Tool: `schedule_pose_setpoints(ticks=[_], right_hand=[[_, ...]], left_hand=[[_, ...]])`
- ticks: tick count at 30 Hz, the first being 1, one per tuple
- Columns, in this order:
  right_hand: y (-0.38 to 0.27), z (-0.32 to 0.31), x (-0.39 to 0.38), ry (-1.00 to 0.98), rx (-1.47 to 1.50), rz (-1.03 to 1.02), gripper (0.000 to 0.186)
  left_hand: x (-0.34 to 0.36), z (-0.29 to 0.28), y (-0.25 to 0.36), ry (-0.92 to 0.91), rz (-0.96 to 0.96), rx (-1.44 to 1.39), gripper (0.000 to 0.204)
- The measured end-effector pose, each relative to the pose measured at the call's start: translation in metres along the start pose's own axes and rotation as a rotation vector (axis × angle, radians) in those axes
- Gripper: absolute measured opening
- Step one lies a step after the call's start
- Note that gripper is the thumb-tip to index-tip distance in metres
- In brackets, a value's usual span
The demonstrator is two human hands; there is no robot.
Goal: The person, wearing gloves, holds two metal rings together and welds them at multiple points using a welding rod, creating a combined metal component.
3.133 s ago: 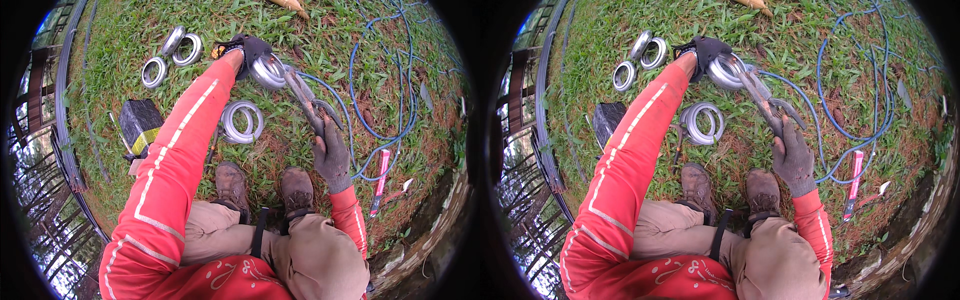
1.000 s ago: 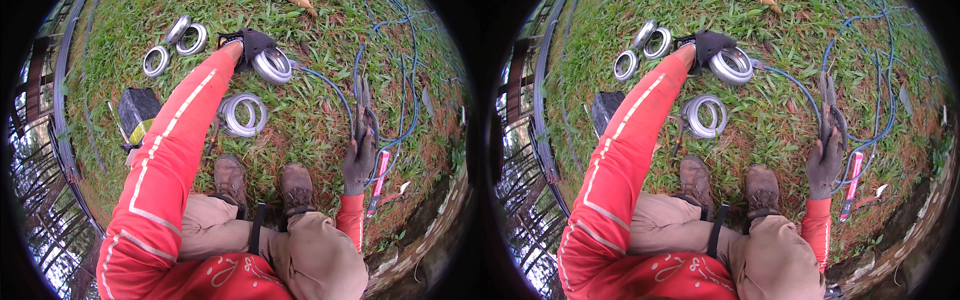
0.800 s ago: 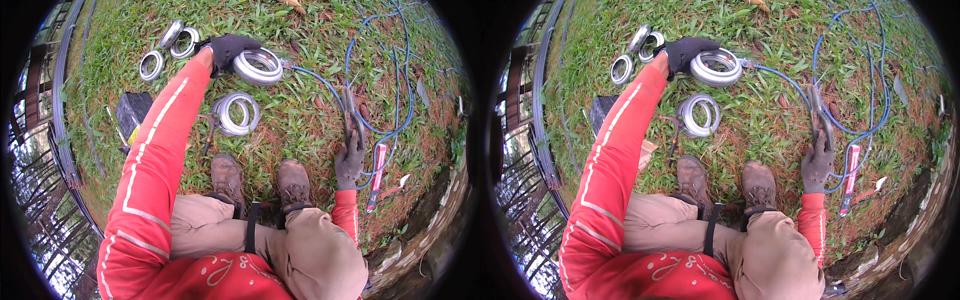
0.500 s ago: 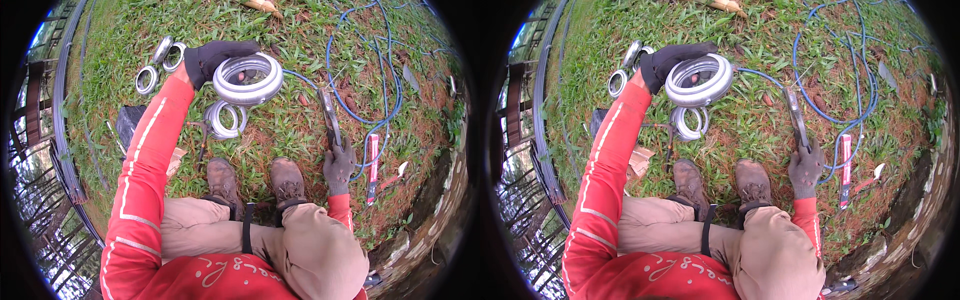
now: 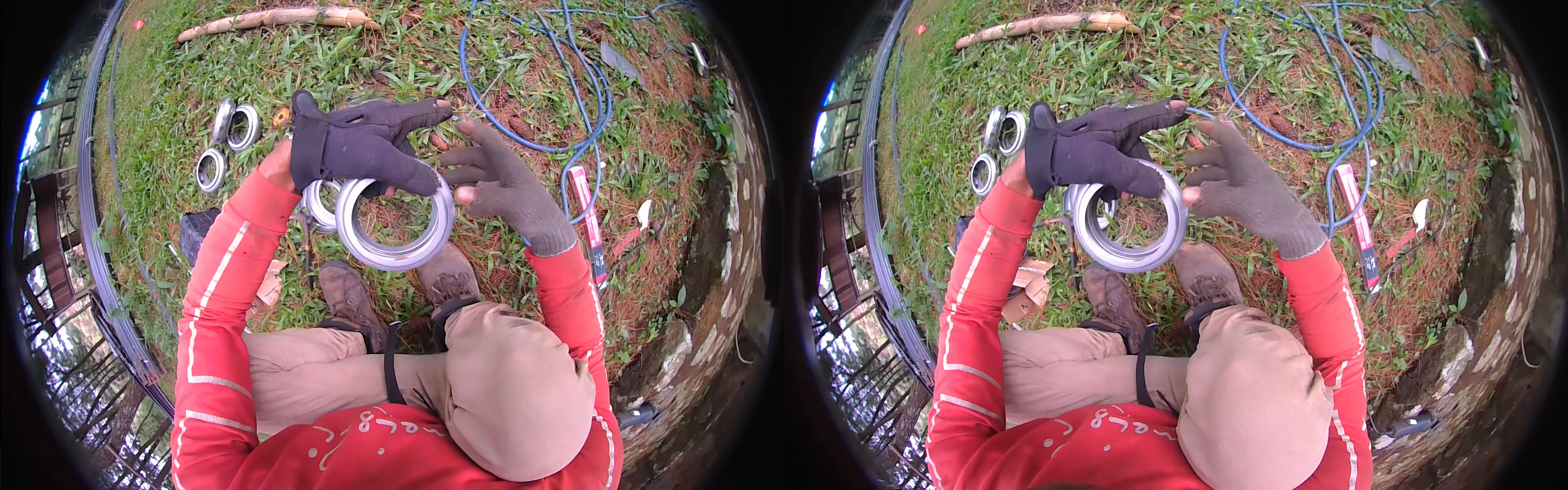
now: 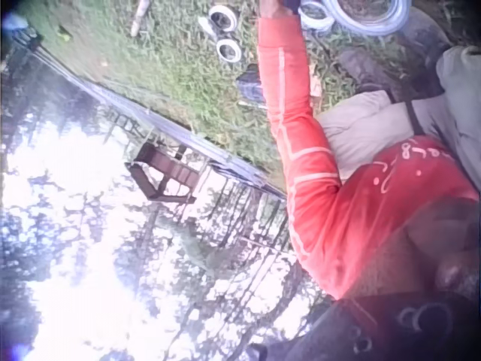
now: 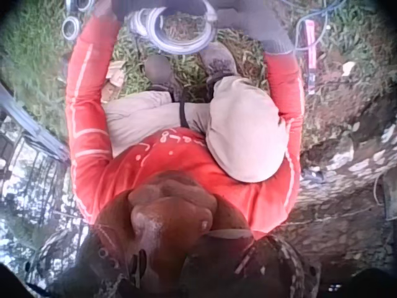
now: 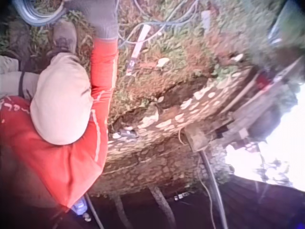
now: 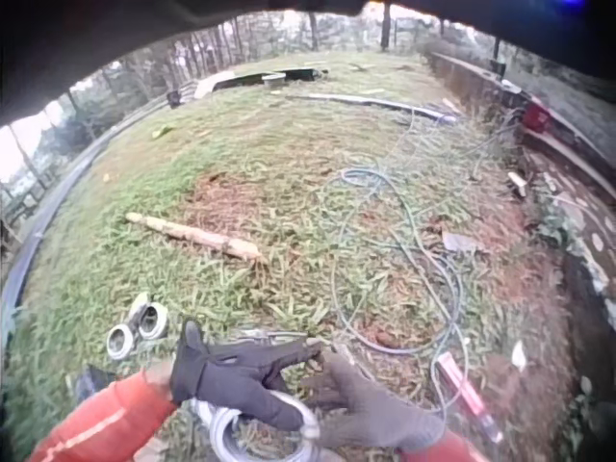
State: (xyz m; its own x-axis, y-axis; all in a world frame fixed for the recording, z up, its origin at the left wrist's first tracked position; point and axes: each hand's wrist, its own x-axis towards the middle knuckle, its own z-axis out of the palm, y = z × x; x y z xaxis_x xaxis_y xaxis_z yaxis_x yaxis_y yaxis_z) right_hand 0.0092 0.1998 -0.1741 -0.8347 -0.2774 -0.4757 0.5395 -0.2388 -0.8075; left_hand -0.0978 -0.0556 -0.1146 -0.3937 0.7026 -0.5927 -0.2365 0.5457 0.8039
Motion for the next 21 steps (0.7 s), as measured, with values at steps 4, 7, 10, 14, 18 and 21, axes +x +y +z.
schedule_pose_setpoints(ticks=[4, 7, 10, 14, 18, 21], right_hand=[[0.004, 0.017, 0.012, -0.291, -0.377, -0.148, 0.118], [0.013, 0.027, 0.010, -0.284, -0.573, -0.211, 0.126], [0.038, 0.031, 0.012, -0.140, -0.508, -0.486, 0.126], [0.028, 0.031, 0.003, -0.086, -0.564, -0.307, 0.118], [0.025, 0.026, -0.002, -0.060, -0.483, -0.228, 0.104], [0.034, 0.026, -0.001, 0.027, -0.369, -0.247, 0.095]], left_hand=[[0.010, 0.020, -0.017, 0.075, 0.376, 0.248, 0.109], [0.003, 0.024, -0.013, 0.075, 0.308, 0.420, 0.115], [0.002, 0.027, -0.014, 0.049, 0.300, 0.451, 0.120], [-0.008, 0.026, -0.019, 0.072, 0.327, 0.538, 0.130], [-0.018, 0.027, -0.024, 0.169, 0.145, 0.422, 0.124], [-0.017, 0.031, -0.042, 0.246, 0.029, 0.276, 0.110]])
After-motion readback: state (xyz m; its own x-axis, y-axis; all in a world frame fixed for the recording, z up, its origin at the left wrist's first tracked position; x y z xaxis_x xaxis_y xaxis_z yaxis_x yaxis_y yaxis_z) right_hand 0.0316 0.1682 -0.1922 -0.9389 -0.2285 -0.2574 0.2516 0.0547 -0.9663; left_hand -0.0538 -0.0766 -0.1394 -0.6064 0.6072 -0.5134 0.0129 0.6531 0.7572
